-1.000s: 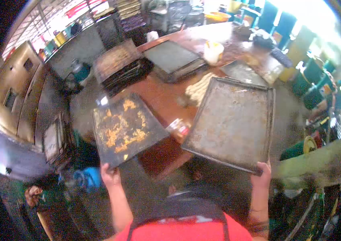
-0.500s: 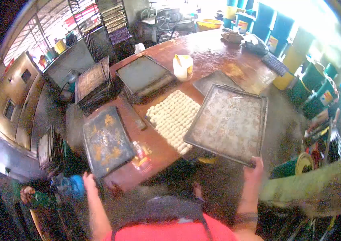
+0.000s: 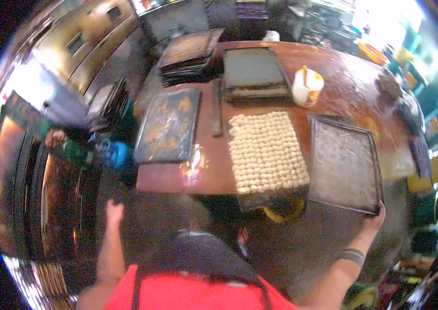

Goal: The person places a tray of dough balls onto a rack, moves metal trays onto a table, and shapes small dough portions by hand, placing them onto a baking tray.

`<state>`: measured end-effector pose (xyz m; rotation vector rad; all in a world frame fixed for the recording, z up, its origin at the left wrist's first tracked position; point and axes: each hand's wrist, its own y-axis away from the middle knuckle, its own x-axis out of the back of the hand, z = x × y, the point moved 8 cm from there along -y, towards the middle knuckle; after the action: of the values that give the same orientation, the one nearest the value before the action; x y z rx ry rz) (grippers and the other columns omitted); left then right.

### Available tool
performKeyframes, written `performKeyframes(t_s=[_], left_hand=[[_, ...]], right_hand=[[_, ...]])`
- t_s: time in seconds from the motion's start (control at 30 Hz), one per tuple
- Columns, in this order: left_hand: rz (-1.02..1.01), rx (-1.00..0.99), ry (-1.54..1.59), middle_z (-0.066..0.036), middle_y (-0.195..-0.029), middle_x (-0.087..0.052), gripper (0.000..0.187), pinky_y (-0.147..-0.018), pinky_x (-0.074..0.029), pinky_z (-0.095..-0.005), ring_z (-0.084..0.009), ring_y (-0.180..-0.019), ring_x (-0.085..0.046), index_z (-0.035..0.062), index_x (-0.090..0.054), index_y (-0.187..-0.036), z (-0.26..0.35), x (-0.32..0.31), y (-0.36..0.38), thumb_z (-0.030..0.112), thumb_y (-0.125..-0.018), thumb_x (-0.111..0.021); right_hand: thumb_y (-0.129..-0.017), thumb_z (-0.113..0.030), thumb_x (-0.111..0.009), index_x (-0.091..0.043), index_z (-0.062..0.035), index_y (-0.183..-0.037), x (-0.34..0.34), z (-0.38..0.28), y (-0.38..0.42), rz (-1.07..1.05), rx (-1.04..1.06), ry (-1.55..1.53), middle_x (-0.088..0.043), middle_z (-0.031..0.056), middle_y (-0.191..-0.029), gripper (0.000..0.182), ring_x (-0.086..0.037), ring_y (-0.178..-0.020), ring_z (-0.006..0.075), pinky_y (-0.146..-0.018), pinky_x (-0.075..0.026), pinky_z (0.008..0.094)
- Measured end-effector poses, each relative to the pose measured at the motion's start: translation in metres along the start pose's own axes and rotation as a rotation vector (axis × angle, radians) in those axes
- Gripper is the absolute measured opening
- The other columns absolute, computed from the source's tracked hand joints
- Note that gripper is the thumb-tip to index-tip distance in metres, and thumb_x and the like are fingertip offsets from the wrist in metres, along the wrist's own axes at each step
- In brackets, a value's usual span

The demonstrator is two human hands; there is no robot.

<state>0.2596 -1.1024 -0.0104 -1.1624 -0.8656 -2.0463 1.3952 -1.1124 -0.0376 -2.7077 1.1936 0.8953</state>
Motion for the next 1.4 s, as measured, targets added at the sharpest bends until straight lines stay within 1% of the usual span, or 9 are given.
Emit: performKeyframes(t_s=[0.13,0.33,0.57,0.7,0.83,0.9,0.97,1.1,1.4], left_hand=[[0.026,0.038,0.003,-0.025,-0.138,-0.044,0.072,-0.106,-0.036,-0.0451,-0.0385,-0.128,-0.042,0.0038,-0.040,-0.140,-0.041,0.002,0.021,0.021,-0.075,-0.065],[-0.005,0.037,-0.087,-0.024,-0.136,-0.046,0.073,-0.105,-0.038,-0.0433,-0.0381,-0.127,-0.045,0.0033,-0.042,-0.138,-0.033,-0.008,0.034,0.023,-0.073,-0.067],[-0.195,-0.313,0.247,-0.024,-0.124,-0.057,0.065,-0.098,-0.044,-0.0405,-0.0341,-0.116,-0.056,0.0016,-0.046,-0.134,0.036,-0.049,-0.058,0.022,-0.075,-0.066],[-0.216,-0.488,0.307,-0.025,-0.127,-0.056,0.066,-0.099,-0.043,-0.0397,-0.0338,-0.118,-0.055,0.0004,-0.044,-0.135,0.076,-0.069,-0.133,0.022,-0.077,-0.066],[-0.275,-0.097,0.856,-0.021,-0.123,-0.059,0.055,-0.098,-0.044,-0.0461,-0.0352,-0.115,-0.057,-0.0002,-0.048,-0.132,0.069,-0.104,-0.241,0.021,-0.083,-0.065],[-0.854,0.277,1.345,-0.013,-0.108,-0.065,0.041,-0.083,-0.051,-0.0471,-0.0306,-0.095,-0.064,0.0031,-0.055,-0.124,0.073,-0.145,-0.269,0.015,-0.085,-0.061],[-0.942,0.159,1.301,-0.001,-0.072,-0.057,0.027,-0.048,-0.041,-0.0348,-0.0152,-0.054,-0.048,0.0113,-0.057,-0.106,0.088,-0.114,-0.269,0.011,-0.081,-0.066],[-1.172,0.066,1.283,-0.005,-0.092,-0.059,0.051,-0.069,-0.054,-0.0399,-0.0193,-0.073,-0.059,0.0090,-0.050,-0.127,0.100,-0.085,-0.276,0.003,-0.078,-0.066],[-1.118,-0.025,1.608,-0.013,-0.115,-0.062,0.052,-0.081,-0.057,-0.0440,-0.0265,-0.099,-0.065,0.0029,-0.046,-0.133,0.015,-0.013,-0.354,0.006,-0.082,-0.057]], right_hand=[[-0.089,-0.028,-0.054,-0.059,-0.0078,-0.119,0.086,-0.017,-0.070,0.254,-0.011,-0.066,-0.059,0.0113,-0.121,0.036,-0.054,-0.113,0.0289,-0.093,-0.045,0.0478],[-0.093,-0.025,-0.050,-0.053,-0.0119,-0.127,0.016,0.032,0.033,0.623,-0.114,0.316,-0.064,0.0123,-0.109,0.036,-0.061,-0.097,0.0276,-0.083,-0.049,0.0414],[-0.085,-0.014,-0.061,-0.054,-0.0055,-0.120,-0.278,0.234,0.215,-0.209,0.057,0.612,-0.061,0.0060,-0.092,0.036,-0.058,-0.077,0.0148,-0.065,-0.047,0.0258],[-0.088,-0.011,-0.059,-0.053,-0.0011,-0.122,-0.443,0.383,0.366,-0.528,-0.409,0.460,-0.061,0.0088,-0.096,0.036,-0.060,-0.081,0.0175,-0.071,-0.050,0.0304],[-0.093,-0.019,-0.054,-0.041,-0.0070,-0.132,-0.551,0.512,0.509,-0.693,-1.008,0.292,-0.054,0.0201,-0.127,0.043,-0.060,-0.105,0.0363,-0.089,-0.051,0.0476],[-0.094,-0.023,-0.054,-0.040,-0.0077,-0.130,-0.575,0.586,0.537,-0.503,-1.163,0.105,-0.046,0.0194,-0.136,0.042,-0.053,-0.115,0.0398,-0.096,-0.045,0.0529],[-0.094,-0.027,-0.055,-0.039,-0.0072,-0.127,-0.614,0.628,0.556,-0.339,-1.111,0.003,-0.044,0.0182,-0.136,0.042,-0.047,-0.122,0.0406,-0.100,-0.041,0.0552],[-0.095,-0.029,-0.051,-0.026,-0.0087,-0.145,-0.645,0.644,0.540,-0.058,-0.910,0.043,-0.031,0.0203,-0.146,0.059,-0.048,-0.115,0.0384,-0.098,-0.042,0.0510],[-0.092,-0.020,-0.057,-0.053,-0.0097,-0.109,-0.614,0.603,0.534,-0.043,-0.643,0.122,-0.055,0.0064,-0.101,0.020,-0.056,-0.087,0.0243,-0.071,-0.052,0.0413]])
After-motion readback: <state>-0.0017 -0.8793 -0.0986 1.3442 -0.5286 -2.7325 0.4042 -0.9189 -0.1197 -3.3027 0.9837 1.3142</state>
